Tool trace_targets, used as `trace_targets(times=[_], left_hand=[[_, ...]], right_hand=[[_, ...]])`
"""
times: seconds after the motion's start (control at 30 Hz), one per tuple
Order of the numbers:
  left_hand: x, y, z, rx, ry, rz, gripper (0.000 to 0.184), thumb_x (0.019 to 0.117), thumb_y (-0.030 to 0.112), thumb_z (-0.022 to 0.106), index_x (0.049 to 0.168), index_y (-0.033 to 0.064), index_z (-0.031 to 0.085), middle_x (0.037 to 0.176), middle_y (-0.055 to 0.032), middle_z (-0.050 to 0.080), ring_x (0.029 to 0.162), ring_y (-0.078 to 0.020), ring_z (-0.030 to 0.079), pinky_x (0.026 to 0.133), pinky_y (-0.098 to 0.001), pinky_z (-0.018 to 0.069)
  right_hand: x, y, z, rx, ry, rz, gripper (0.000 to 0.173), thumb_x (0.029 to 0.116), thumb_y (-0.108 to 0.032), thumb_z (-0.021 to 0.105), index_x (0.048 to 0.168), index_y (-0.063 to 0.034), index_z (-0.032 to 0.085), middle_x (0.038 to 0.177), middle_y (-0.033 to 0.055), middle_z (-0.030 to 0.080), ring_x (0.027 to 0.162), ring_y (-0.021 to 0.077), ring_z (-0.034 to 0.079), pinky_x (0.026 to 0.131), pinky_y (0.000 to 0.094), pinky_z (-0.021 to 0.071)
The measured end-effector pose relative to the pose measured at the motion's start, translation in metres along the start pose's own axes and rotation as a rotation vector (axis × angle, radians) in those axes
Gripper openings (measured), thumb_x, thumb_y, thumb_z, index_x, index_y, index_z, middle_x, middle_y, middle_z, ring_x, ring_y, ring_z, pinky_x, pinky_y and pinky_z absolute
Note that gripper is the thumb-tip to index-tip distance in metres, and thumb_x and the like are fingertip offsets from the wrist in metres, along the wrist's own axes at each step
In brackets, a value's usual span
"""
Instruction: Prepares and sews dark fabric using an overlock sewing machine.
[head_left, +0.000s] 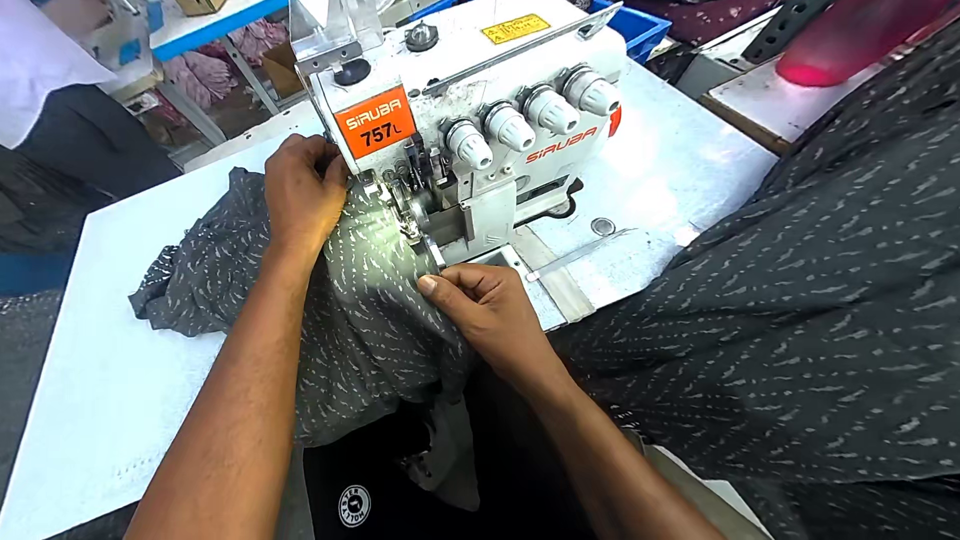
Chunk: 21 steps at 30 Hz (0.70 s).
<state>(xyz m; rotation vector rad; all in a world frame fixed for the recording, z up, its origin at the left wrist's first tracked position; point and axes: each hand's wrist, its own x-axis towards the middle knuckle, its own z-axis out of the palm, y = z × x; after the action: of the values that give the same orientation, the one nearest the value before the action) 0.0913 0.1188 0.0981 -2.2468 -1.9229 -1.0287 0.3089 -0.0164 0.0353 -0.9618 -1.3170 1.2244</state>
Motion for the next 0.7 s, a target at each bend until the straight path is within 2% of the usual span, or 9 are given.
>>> trace_targets(times=[0.13,0.27,0.37,0.43,0.5,0.57,0.63,0.7], left_hand=[[0.008,-0.007,0.001,0.062,0.005,-0.018,0.021,0.0971,0.026,0.063,0.096,0.0063,0.071,0.092,-0.0116,0.065,0.091,-0.0257,0.065,0.083,-0.0485,0.0499],[0.013,-0.011,0.002,0.038,0.012,0.008,0.019,0.0969,0.022,0.063,0.098,0.0055,0.072,0.093,-0.0125,0.065,0.091,-0.0247,0.064,0.083,-0.0466,0.05],[0.017,-0.021,0.007,0.014,0.052,0.053,0.019,0.0959,0.025,0.065,0.098,0.0087,0.073,0.091,-0.0093,0.065,0.087,-0.0219,0.064,0.081,-0.0441,0.0505],[0.021,-0.028,0.008,0.011,0.082,0.058,0.023,0.098,0.03,0.065,0.101,0.0097,0.074,0.094,-0.0106,0.066,0.09,-0.0256,0.065,0.083,-0.0489,0.0525],[0.022,-0.029,0.007,-0.001,0.127,0.032,0.025,0.0999,0.029,0.061,0.102,0.0071,0.073,0.096,-0.0149,0.065,0.092,-0.0313,0.065,0.082,-0.0535,0.0526],[0.021,-0.031,0.007,-0.021,0.204,0.012,0.025,0.1015,0.027,0.059,0.102,0.0061,0.073,0.096,-0.0147,0.064,0.089,-0.0305,0.065,0.078,-0.0506,0.0537],[0.015,-0.032,0.01,-0.046,0.3,-0.005,0.024,0.1019,0.028,0.061,0.103,0.0082,0.074,0.094,-0.0105,0.063,0.084,-0.0246,0.064,0.073,-0.0427,0.0538],[0.009,-0.033,0.012,-0.077,0.373,-0.016,0.023,0.1021,0.029,0.062,0.103,0.0098,0.075,0.094,-0.0083,0.063,0.082,-0.0215,0.064,0.069,-0.0394,0.0535]], right_hand=[[0.0,-0.002,0.002,-0.019,0.025,0.011,0.028,0.0998,-0.025,0.069,0.079,-0.0071,0.072,0.058,0.0026,0.057,0.048,0.0111,0.051,0.044,0.0272,0.0404],[0.001,-0.004,0.0,-0.026,0.007,0.015,0.028,0.0997,-0.024,0.069,0.077,-0.0066,0.072,0.057,0.0025,0.057,0.047,0.0106,0.05,0.043,0.0268,0.0397],[0.001,-0.003,0.0,-0.028,-0.015,-0.002,0.029,0.101,-0.024,0.068,0.079,-0.0063,0.072,0.057,0.0044,0.056,0.046,0.0127,0.049,0.041,0.027,0.0401],[0.001,-0.003,0.001,-0.072,-0.015,-0.011,0.03,0.1011,-0.027,0.068,0.078,-0.0082,0.072,0.058,0.0045,0.057,0.046,0.0137,0.049,0.041,0.0276,0.0406],[0.004,-0.002,0.0,-0.13,-0.008,-0.019,0.03,0.1,-0.028,0.069,0.076,-0.01,0.07,0.058,0.004,0.057,0.047,0.0138,0.05,0.042,0.0278,0.0422],[0.006,0.0,-0.001,-0.144,-0.007,-0.01,0.028,0.0988,-0.026,0.07,0.077,-0.0094,0.072,0.061,0.0049,0.061,0.05,0.0143,0.055,0.045,0.0284,0.0471],[0.006,-0.001,0.0,-0.137,0.013,0.029,0.028,0.0972,-0.026,0.07,0.075,-0.009,0.072,0.06,0.0048,0.061,0.05,0.0124,0.055,0.045,0.026,0.0466],[0.006,-0.002,0.001,-0.119,0.034,0.051,0.03,0.0963,-0.024,0.07,0.071,-0.008,0.07,0.059,0.0045,0.058,0.049,0.0109,0.053,0.045,0.0246,0.0454]])
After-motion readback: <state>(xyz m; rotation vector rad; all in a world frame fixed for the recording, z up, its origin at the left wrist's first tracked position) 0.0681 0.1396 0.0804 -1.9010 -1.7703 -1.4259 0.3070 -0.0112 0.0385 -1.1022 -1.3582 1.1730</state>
